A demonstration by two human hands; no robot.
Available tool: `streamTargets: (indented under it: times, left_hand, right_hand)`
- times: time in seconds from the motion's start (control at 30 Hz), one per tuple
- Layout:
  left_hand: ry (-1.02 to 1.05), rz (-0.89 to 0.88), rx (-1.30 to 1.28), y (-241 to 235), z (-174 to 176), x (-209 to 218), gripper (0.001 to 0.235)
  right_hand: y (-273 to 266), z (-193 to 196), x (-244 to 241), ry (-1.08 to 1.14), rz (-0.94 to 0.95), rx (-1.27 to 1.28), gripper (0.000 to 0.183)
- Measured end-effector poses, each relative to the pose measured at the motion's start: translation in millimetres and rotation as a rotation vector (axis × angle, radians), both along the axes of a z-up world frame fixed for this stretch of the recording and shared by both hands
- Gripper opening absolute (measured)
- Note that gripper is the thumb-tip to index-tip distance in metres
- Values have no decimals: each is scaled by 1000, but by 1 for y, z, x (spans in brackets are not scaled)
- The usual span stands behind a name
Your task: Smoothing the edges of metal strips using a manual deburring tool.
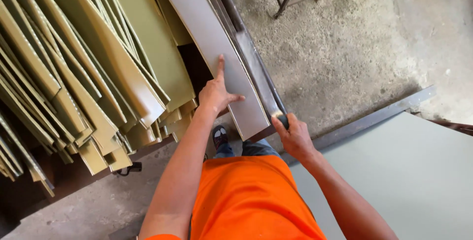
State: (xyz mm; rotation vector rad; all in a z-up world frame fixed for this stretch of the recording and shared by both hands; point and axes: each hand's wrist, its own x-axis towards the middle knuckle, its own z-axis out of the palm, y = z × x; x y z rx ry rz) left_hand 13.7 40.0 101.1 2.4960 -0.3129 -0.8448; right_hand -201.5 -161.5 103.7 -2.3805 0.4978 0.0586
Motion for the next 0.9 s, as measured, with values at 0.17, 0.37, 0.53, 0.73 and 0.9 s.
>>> streamTargets:
  times: [0.17, 0.37, 0.53, 0.73, 0.9]
  left_hand:
    - [-48, 24, -40, 4, -1, -1, 153]
    - [20, 4, 52, 3, 28, -1, 150]
    - [0, 25, 15, 3, 18, -2, 151]
    - [9, 1, 44, 1, 21, 5, 151]
    - [-14, -18, 2, 3, 10, -4, 152]
  right_hand:
    - [25, 62, 21, -56, -168, 240, 39]
    - [10, 2, 13, -35, 92, -125, 38]
    - [28, 66, 15, -73, -64, 41, 41]
    - [12, 7, 3, 56, 47, -117, 38]
    - [26, 32, -7, 2, -81, 0, 48]
